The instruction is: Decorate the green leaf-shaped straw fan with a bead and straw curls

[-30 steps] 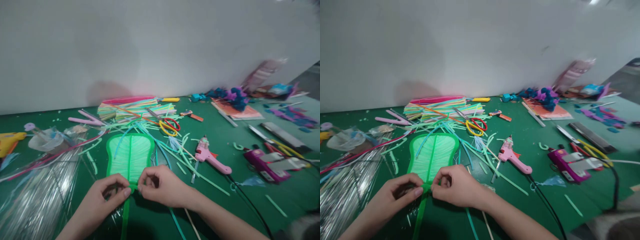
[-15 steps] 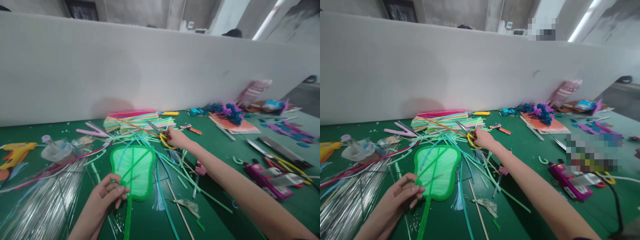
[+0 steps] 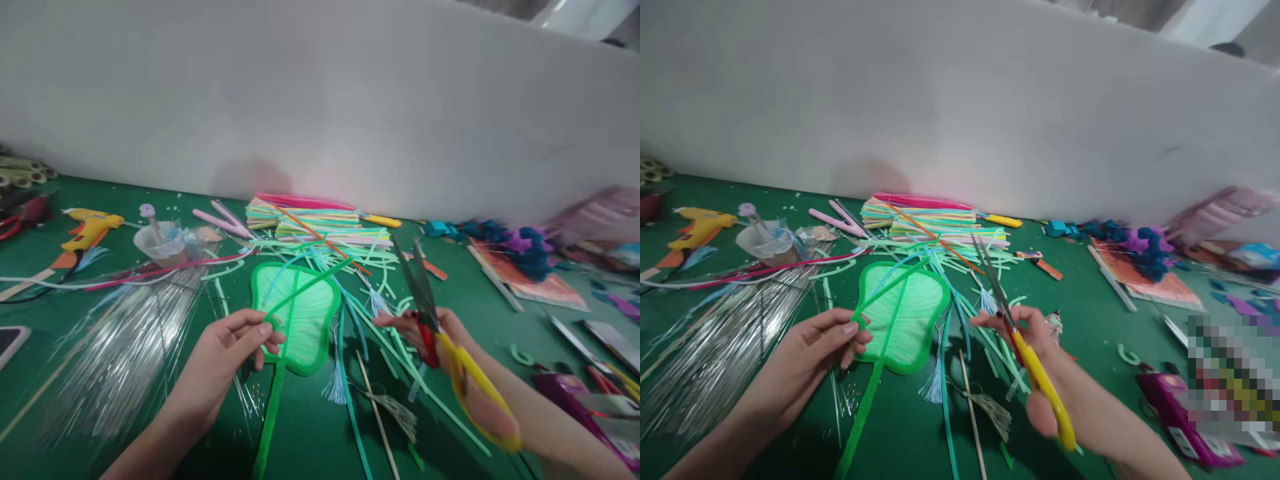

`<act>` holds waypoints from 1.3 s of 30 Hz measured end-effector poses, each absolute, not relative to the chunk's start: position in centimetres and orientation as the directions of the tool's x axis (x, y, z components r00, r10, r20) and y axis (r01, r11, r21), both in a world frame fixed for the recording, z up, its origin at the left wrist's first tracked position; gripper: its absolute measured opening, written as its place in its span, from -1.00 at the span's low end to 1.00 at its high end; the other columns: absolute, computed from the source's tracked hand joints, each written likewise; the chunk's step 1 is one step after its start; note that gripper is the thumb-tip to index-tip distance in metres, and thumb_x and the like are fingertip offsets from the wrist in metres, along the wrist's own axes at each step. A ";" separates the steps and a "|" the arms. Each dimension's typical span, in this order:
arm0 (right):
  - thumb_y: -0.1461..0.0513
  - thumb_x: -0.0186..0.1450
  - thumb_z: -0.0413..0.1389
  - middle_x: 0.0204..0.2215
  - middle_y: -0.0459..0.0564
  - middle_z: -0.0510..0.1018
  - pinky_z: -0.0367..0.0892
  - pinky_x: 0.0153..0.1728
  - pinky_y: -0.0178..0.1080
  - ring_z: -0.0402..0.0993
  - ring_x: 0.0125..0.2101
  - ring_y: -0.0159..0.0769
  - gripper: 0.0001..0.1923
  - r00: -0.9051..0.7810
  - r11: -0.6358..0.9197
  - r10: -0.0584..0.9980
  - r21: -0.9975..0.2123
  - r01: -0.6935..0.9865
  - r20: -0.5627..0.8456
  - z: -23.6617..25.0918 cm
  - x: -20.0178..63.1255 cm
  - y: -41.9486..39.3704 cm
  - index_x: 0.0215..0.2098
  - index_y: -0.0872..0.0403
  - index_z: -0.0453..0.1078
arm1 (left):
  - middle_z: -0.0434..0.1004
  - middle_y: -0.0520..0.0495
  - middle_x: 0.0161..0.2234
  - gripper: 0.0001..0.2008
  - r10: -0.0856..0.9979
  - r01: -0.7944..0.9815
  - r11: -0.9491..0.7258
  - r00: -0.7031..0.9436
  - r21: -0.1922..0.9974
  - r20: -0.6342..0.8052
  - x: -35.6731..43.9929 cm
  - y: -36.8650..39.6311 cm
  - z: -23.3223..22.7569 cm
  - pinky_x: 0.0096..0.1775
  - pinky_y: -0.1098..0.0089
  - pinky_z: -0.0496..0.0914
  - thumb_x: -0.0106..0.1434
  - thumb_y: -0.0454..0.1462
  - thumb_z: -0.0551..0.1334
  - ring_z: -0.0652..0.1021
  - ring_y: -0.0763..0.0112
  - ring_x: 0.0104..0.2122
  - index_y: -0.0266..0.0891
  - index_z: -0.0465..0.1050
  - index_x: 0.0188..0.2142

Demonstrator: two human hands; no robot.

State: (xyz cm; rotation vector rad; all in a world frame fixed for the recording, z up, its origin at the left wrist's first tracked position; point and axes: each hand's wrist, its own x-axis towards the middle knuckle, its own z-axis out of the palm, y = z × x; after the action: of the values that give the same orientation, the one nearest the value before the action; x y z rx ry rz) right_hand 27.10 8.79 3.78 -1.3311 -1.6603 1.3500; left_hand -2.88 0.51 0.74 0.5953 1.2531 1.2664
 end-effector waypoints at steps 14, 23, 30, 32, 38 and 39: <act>-0.16 0.00 0.30 -0.46 -0.05 0.46 0.22 -0.53 -0.35 0.32 -0.48 -0.32 -0.49 -0.386 -0.392 0.775 -0.859 0.328 -0.501 0.7 21.4 1.1 -0.39 0.02 0.29 | 0.48 0.05 -0.59 -0.70 0.952 -0.454 0.230 -0.079 0.861 -0.296 -2.1 -0.8 1.5 -0.53 0.60 0.27 0.08 -0.08 0.42 0.43 0.57 -0.57 -0.25 0.44 -0.48; -0.23 -0.38 0.37 -0.55 -0.20 0.27 0.07 -0.59 -0.39 0.08 -0.55 -0.45 -0.22 -0.543 -0.206 0.765 -0.931 0.302 -0.346 0.5 19.4 1.1 -0.40 0.04 0.22 | 0.49 0.03 -0.61 -0.75 0.950 -0.211 0.308 0.021 0.928 -0.310 -1.4 -1.2 1.3 -0.53 0.57 0.27 0.15 -0.13 0.34 0.42 0.56 -0.60 -0.28 0.47 -0.47; -0.36 -0.10 0.18 -0.62 -0.21 0.19 -0.01 -0.62 -0.38 0.00 -0.60 -0.47 -0.29 -0.580 0.069 0.794 -0.921 0.384 -0.183 0.7 19.4 0.6 -0.43 0.06 0.24 | 0.47 0.04 -0.62 -0.77 0.950 -0.162 0.310 0.026 0.937 -0.310 -1.3 -1.0 1.0 -0.54 0.55 0.27 0.15 -0.17 0.31 0.43 0.54 -0.60 -0.27 0.44 -0.52; -0.34 0.03 0.13 -0.63 -0.22 0.16 -0.04 -0.64 -0.38 -0.02 -0.62 -0.48 -0.35 -0.591 0.169 0.798 -0.900 0.401 -0.114 0.9 19.3 0.4 -0.44 0.06 0.21 | 0.47 0.04 -0.62 -0.78 0.949 -0.158 0.314 0.027 0.936 -0.314 -1.2 -0.9 1.0 -0.55 0.55 0.27 0.14 -0.17 0.31 0.42 0.54 -0.61 -0.27 0.44 -0.51; -0.17 0.36 -0.13 -0.63 -0.16 0.28 -0.03 -0.64 -0.35 0.10 -0.67 -0.45 -0.50 -0.633 0.468 0.773 -0.716 0.517 0.048 0.0 19.2 -0.2 -0.37 0.07 0.22 | 0.48 0.04 -0.63 -0.75 0.951 -0.131 0.311 0.045 0.941 -0.307 -1.2 -0.6 0.8 -0.53 0.54 0.27 0.16 -0.15 0.30 0.42 0.53 -0.61 -0.25 0.42 -0.53; -0.14 0.39 -0.14 -0.64 -0.16 0.30 -0.02 -0.65 -0.35 0.11 -0.68 -0.45 -0.53 -0.642 0.497 0.763 -0.696 0.518 0.067 -0.3 19.2 -0.3 -0.38 0.07 0.21 | 0.49 0.04 -0.63 -0.75 0.950 -0.127 0.314 0.042 0.941 -0.311 -1.2 -0.7 0.8 -0.53 0.54 0.27 0.16 -0.14 0.30 0.42 0.53 -0.60 -0.25 0.42 -0.53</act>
State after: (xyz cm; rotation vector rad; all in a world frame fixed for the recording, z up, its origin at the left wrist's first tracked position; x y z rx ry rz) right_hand 19.22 -0.32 -0.33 -1.0678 -2.3778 0.9239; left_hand -1.24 -0.65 0.81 0.8904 1.2313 1.0179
